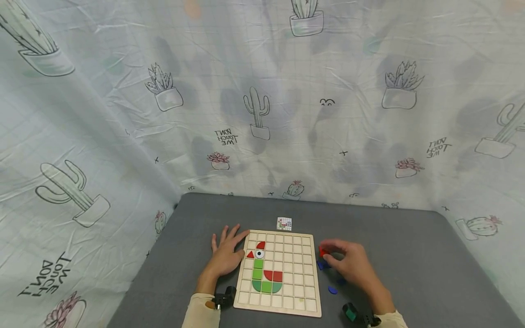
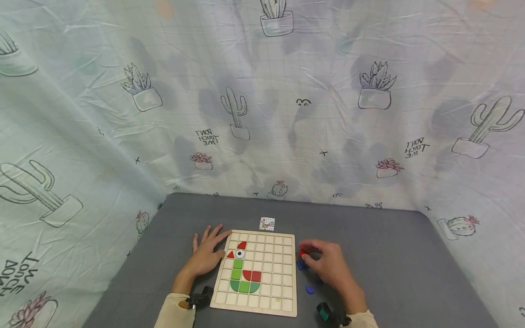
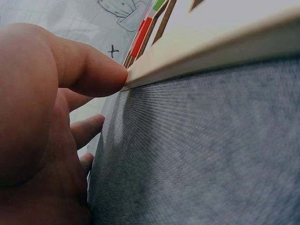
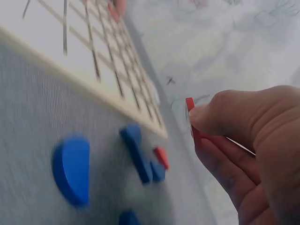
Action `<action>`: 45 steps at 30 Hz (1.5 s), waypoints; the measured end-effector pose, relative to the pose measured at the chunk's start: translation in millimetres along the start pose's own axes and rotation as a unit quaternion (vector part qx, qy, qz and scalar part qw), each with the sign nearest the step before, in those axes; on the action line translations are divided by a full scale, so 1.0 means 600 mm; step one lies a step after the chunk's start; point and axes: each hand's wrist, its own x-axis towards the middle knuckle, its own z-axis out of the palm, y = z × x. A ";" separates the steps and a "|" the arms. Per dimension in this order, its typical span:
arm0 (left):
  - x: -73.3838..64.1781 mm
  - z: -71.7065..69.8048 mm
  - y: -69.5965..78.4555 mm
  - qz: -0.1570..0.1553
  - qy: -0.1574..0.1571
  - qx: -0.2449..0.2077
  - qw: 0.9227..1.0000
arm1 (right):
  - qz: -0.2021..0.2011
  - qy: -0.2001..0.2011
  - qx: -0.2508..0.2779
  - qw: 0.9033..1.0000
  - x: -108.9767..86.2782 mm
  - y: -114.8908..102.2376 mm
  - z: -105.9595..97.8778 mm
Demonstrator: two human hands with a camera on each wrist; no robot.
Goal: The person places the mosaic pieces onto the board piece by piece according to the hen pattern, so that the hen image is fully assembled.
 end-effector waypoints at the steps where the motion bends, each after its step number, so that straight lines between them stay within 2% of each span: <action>1: 0.000 0.000 0.000 -0.002 -0.001 0.001 1.000 | -0.004 -0.004 0.008 1.000 -0.003 -0.007 0.001; 13: -0.001 0.000 0.001 -0.009 -0.003 0.005 1.000 | -0.114 -0.046 0.048 0.991 -0.020 -0.053 0.049; 23: -0.001 0.000 -0.001 -0.010 -0.004 0.004 1.000 | -0.152 -0.093 0.064 0.982 -0.020 -0.069 0.091; 28: -0.001 0.000 -0.002 -0.008 -0.004 0.000 1.000 | -0.182 -0.110 0.049 0.976 -0.017 -0.074 0.107; 35: 0.001 0.001 0.000 -0.013 -0.004 0.006 1.000 | -0.182 -0.122 -0.001 0.976 -0.015 -0.081 0.121; 45: 0.001 0.000 -0.002 -0.011 -0.006 0.002 1.000 | -0.187 -0.085 -0.008 0.979 -0.014 -0.082 0.130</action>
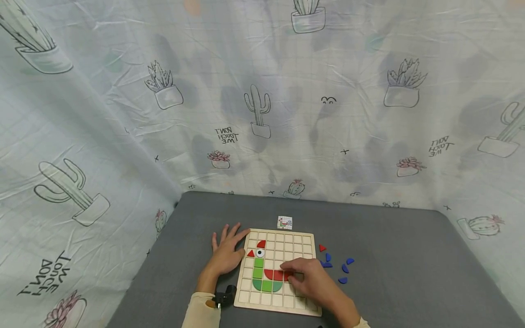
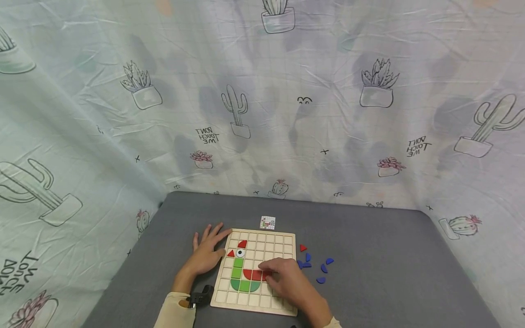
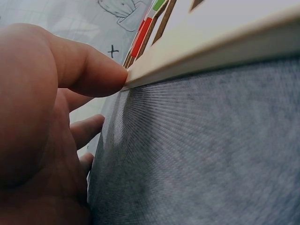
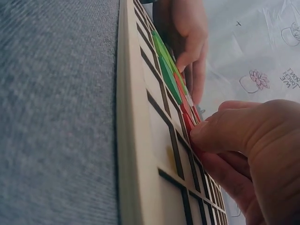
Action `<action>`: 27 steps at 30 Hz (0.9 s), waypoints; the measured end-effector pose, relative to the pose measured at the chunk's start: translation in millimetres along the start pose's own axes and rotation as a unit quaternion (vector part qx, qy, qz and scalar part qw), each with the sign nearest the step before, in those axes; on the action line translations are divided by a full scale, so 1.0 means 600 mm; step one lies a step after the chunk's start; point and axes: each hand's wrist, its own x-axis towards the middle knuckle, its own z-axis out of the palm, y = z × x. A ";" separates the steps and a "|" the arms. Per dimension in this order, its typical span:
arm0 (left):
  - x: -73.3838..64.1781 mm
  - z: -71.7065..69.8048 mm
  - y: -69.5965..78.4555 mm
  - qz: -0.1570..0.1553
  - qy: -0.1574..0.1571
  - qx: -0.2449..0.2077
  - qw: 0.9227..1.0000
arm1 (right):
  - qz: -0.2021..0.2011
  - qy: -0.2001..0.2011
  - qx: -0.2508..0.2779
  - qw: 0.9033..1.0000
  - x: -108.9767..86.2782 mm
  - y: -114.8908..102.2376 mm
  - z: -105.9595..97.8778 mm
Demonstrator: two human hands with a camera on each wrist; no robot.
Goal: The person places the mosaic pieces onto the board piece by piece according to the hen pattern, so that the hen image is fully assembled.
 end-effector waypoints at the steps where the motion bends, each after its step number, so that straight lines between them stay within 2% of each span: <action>1: 0.000 0.000 0.000 0.000 0.000 0.000 1.000 | 0.001 0.002 0.000 1.000 0.000 -0.001 0.000; 8: -0.001 -0.001 -0.001 0.001 0.002 0.006 1.000 | -0.002 0.027 0.014 1.000 -0.010 0.004 -0.010; 12: -0.001 -0.001 -0.001 0.001 0.003 0.006 1.000 | 0.019 0.041 0.015 0.999 -0.031 0.014 -0.031; 17: 0.000 0.000 0.000 0.002 0.003 0.004 1.000 | 0.040 0.068 -0.014 0.997 -0.069 0.031 -0.066; 19: 0.000 0.001 0.000 0.001 0.003 0.005 1.000 | 0.061 0.079 -0.037 0.994 -0.084 0.038 -0.079; 23: 0.001 0.002 -0.001 0.000 0.001 0.006 1.000 | 0.077 0.107 -0.073 0.989 -0.115 0.055 -0.101; 27: 0.001 0.002 -0.001 0.001 0.000 0.006 1.000 | 0.064 0.138 -0.093 0.984 -0.142 0.069 -0.113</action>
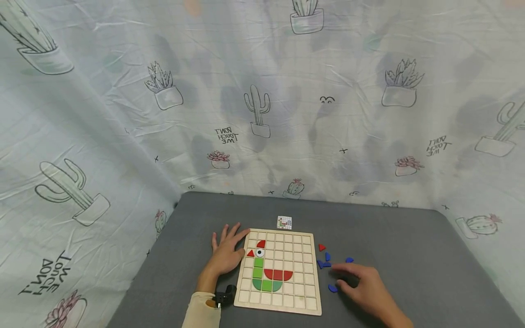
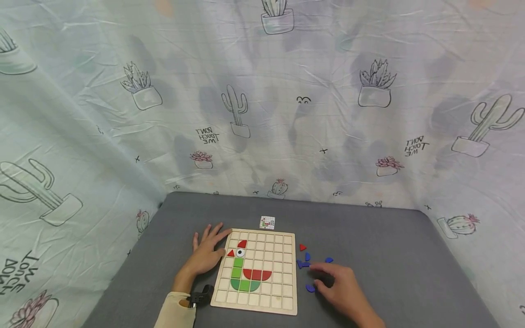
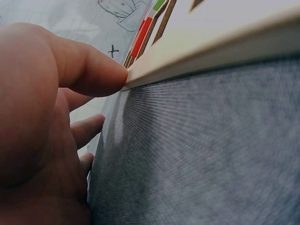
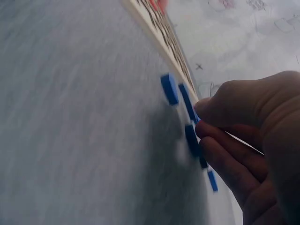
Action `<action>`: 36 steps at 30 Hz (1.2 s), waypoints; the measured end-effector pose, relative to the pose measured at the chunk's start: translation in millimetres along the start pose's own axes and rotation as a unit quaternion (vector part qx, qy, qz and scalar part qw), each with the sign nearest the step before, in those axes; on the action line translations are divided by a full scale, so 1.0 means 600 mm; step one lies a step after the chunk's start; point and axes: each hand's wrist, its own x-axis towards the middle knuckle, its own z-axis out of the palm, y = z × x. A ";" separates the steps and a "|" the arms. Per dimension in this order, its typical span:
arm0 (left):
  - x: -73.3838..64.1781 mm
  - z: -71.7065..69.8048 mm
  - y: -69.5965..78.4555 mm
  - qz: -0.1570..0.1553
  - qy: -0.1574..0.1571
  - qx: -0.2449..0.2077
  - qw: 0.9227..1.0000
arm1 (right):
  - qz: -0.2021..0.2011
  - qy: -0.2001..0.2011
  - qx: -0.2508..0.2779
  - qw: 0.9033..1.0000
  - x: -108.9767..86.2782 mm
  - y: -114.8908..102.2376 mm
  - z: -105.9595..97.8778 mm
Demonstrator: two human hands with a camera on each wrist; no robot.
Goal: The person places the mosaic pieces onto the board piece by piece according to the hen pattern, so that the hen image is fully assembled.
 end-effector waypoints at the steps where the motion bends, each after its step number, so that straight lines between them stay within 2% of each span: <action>1: 0.000 0.000 0.000 0.000 0.000 -0.001 1.000 | 0.002 0.004 -0.005 1.000 -0.004 0.003 -0.002; 8: -0.002 -0.003 0.002 -0.003 -0.001 0.000 1.000 | 0.052 0.000 -0.010 0.999 -0.024 0.006 -0.008; 12: -0.003 -0.003 0.003 -0.003 -0.002 0.001 1.000 | 0.065 0.012 -0.020 0.998 -0.025 0.003 -0.003; 18: -0.004 -0.005 0.003 0.000 -0.007 -0.006 1.000 | 0.029 0.050 -0.031 0.998 -0.014 0.000 0.005; 22: -0.003 -0.005 0.004 0.002 -0.004 -0.006 1.000 | -0.006 0.055 0.000 0.998 0.005 -0.007 0.014; 27: -0.002 -0.005 0.003 0.000 -0.002 -0.005 1.000 | -0.026 0.030 0.042 0.998 0.037 -0.024 0.036; 36: -0.003 -0.003 0.005 -0.001 -0.004 -0.004 1.000 | -0.065 -0.058 0.097 0.991 0.092 -0.053 0.087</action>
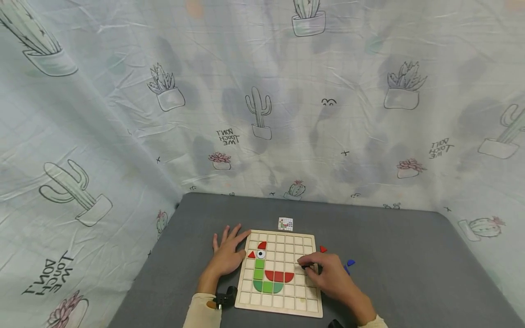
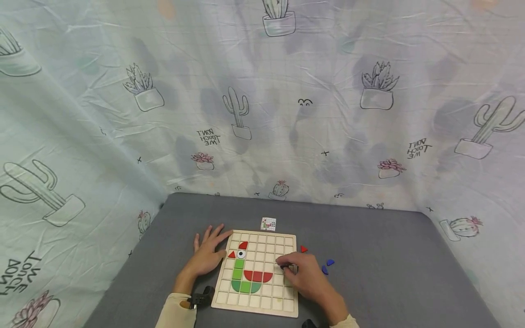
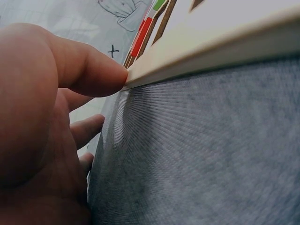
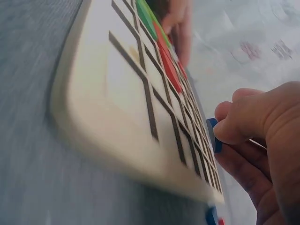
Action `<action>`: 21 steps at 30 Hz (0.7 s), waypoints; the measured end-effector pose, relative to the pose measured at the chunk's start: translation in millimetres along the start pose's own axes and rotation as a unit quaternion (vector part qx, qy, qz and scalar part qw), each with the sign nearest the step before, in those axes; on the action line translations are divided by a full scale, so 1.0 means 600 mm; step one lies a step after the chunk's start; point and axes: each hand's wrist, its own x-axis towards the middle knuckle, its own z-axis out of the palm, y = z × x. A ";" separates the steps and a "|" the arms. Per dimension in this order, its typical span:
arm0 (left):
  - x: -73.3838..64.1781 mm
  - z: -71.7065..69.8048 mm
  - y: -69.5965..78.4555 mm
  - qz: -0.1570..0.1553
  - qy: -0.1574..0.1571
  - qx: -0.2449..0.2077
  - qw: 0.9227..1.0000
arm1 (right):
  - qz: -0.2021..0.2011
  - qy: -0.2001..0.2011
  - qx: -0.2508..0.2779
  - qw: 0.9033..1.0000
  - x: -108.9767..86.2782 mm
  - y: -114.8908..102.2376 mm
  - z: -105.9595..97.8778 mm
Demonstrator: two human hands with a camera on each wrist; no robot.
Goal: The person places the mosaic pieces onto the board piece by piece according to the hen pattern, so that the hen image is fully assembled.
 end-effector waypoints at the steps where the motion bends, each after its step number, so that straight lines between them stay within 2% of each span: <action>1: 0.000 0.000 0.000 0.000 0.000 0.001 1.000 | -0.003 -0.010 0.003 1.000 0.005 0.000 0.006; 7: 0.000 0.002 0.000 0.007 -0.002 -0.006 1.000 | -0.034 -0.061 0.015 0.997 0.030 0.001 0.033; 11: 0.001 0.002 0.000 0.008 -0.001 -0.006 1.000 | -0.080 -0.071 0.005 0.994 0.041 0.002 0.044; 14: 0.001 0.001 0.001 0.004 0.000 -0.006 1.000 | -0.096 -0.071 -0.008 0.993 0.046 0.000 0.048; 16: 0.001 0.001 0.001 0.002 0.000 -0.007 1.000 | -0.096 -0.070 -0.012 0.993 0.048 -0.003 0.048; 21: 0.001 -0.001 0.001 -0.002 0.002 -0.005 1.000 | -0.066 -0.074 -0.005 0.995 0.046 -0.007 0.049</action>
